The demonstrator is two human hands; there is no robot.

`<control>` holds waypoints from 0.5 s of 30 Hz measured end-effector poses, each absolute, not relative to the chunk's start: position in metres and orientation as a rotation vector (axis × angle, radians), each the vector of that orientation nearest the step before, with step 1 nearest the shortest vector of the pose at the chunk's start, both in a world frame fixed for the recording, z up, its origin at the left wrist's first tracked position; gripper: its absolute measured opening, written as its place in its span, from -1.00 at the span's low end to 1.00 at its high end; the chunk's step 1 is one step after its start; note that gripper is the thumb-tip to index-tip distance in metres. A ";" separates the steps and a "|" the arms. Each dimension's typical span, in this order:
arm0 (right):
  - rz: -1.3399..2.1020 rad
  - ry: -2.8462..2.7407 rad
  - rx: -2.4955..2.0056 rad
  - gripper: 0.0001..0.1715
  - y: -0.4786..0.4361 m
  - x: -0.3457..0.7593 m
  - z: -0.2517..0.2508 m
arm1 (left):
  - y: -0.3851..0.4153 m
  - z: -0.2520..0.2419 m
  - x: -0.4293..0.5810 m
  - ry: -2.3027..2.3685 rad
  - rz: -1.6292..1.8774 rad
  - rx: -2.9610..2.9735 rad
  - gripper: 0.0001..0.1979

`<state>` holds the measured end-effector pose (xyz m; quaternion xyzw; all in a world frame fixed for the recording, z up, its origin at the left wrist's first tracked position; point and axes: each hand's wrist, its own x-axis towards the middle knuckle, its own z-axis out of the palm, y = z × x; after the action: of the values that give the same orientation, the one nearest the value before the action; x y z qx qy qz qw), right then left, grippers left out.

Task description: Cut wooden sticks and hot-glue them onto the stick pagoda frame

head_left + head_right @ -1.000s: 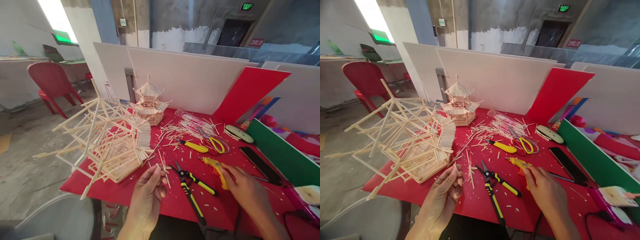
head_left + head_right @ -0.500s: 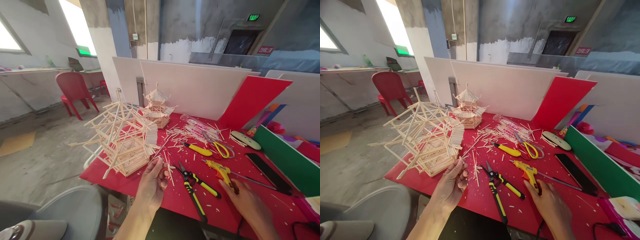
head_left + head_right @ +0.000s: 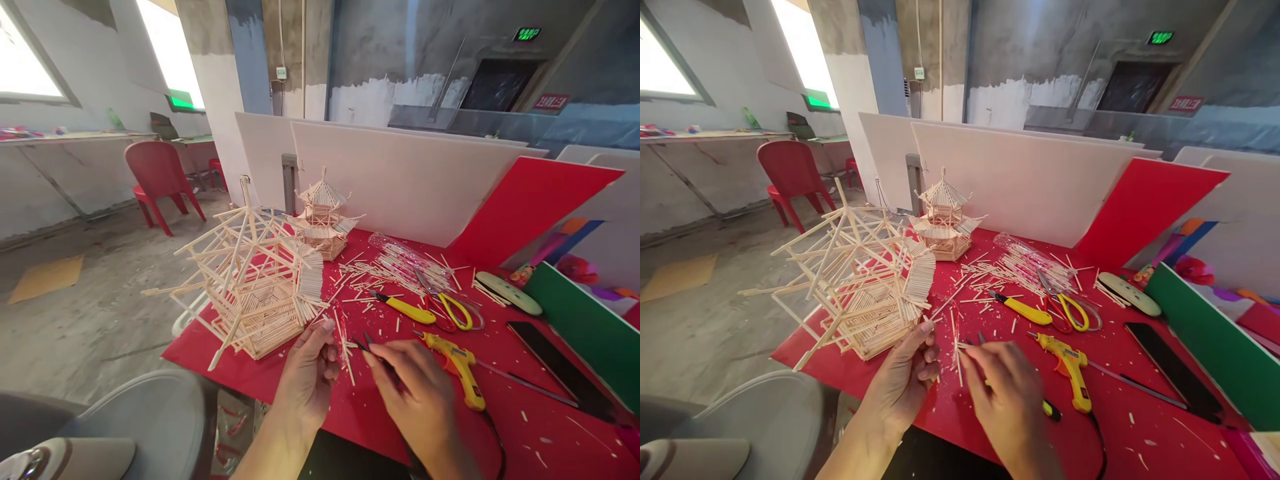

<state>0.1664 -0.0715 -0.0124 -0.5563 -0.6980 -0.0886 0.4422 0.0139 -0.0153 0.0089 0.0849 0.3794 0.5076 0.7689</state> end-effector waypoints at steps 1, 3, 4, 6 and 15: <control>-0.207 -1.741 -1.341 -0.80 -0.063 0.154 -0.010 | -0.014 0.009 0.013 0.816 1.089 0.178 -0.70; -0.188 -1.752 -1.295 -0.77 -0.049 0.137 -0.007 | -0.013 0.008 0.012 0.800 1.066 0.161 -0.70; -0.180 -1.756 -1.281 -0.77 -0.043 0.132 -0.007 | -0.012 0.008 0.011 0.791 1.051 0.152 -0.70; -0.163 -1.765 -1.261 -0.78 -0.035 0.128 -0.009 | -0.010 0.007 0.009 0.776 1.029 0.134 -0.72; -0.161 -1.785 -1.266 -0.77 -0.023 0.127 -0.014 | -0.004 0.006 0.005 0.753 0.982 0.035 -0.78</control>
<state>0.1265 -0.0233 -0.0138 -0.5133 -0.7240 -0.0653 0.4562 0.0051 -0.0043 0.0057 0.0164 0.3531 0.4604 0.8143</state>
